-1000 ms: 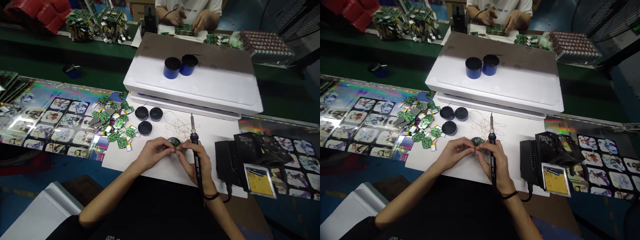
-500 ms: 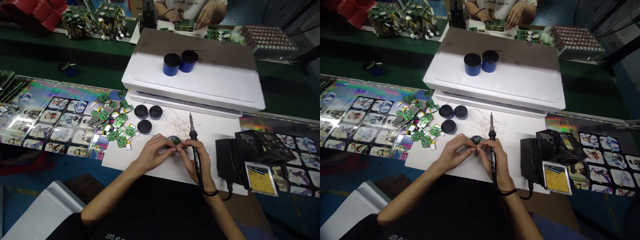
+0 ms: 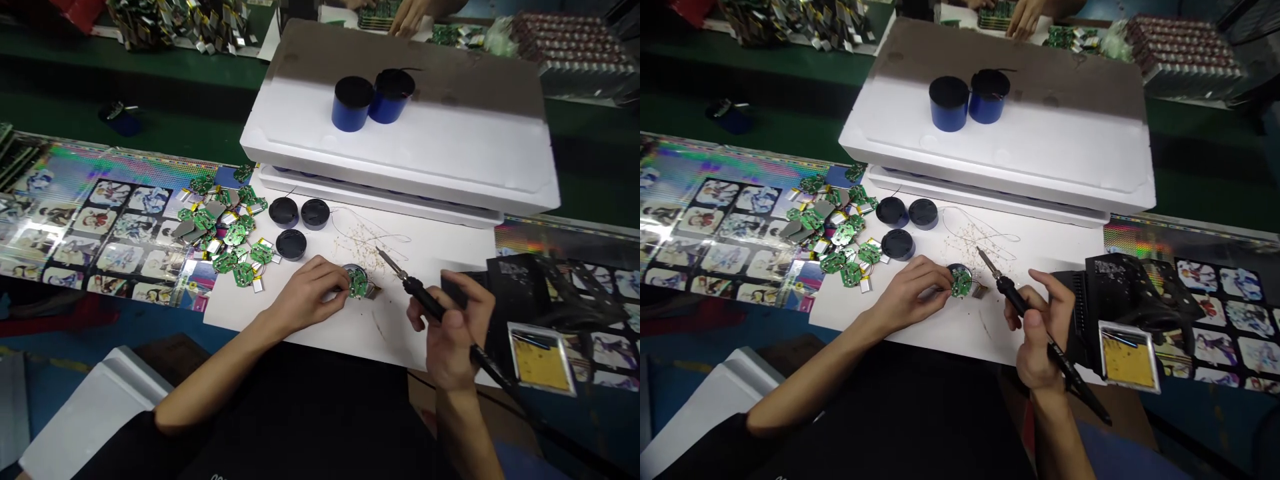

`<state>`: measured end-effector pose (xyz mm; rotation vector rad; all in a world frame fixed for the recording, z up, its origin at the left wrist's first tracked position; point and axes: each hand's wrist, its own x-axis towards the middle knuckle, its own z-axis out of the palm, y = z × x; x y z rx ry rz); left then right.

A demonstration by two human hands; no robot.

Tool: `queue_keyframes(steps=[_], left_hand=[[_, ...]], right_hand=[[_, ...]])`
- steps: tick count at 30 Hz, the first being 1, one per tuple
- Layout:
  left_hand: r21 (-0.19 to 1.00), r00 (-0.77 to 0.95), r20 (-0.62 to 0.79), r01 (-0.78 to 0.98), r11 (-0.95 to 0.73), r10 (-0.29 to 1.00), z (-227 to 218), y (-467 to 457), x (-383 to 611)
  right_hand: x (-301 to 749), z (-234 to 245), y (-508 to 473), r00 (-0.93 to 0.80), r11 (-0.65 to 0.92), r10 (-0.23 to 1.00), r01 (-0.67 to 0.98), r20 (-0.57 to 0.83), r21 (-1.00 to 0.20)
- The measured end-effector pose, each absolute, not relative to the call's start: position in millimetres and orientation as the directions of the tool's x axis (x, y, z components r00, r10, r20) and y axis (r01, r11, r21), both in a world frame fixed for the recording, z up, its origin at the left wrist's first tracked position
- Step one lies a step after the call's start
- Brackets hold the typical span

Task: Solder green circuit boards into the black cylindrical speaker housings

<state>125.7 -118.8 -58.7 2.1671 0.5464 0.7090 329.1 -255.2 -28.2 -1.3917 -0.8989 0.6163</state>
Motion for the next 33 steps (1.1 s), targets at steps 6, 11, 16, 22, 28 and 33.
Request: queue_keyframes(steps=[6, 11, 16, 22, 28, 33], left_hand=[[0.795, 0.764, 0.277, 0.158, -0.586, 0.582, -57.9, -118.8, 130.7], [0.810, 0.759, 0.272, 0.152, -0.567, 0.592, -55.8, -119.8, 132.1], [0.823, 0.755, 0.234, 0.182, -0.539, 0.613, -55.2, -120.6, 133.5], [0.823, 0.753, 0.230, 0.188, -0.536, 0.617, -53.5, -120.0, 133.7], [0.826, 0.757, 0.209, 0.202, -0.526, 0.620, -52.1, -119.5, 133.3], [0.827, 0.755, 0.215, 0.196, -0.527, 0.619, -52.2, -119.7, 133.5]], right_hand=[[338.6, -28.1, -265.7, 0.668, -0.035, 0.717, 0.319, 0.199, -0.947], [339.6, -28.6, -265.3, 0.662, 0.034, 0.700, 0.342, 0.267, -0.939], [345.3, -34.6, -266.7, 0.509, 0.041, 0.804, 0.469, 0.308, -0.882], [348.1, -33.6, -267.4, 0.386, 0.096, 0.864, 0.502, 0.322, -0.860], [347.8, -32.3, -265.8, 0.369, 0.091, 0.875, 0.512, 0.314, -0.854], [347.3, -32.5, -263.6, 0.352, 0.087, 0.882, 0.532, 0.314, -0.842]])
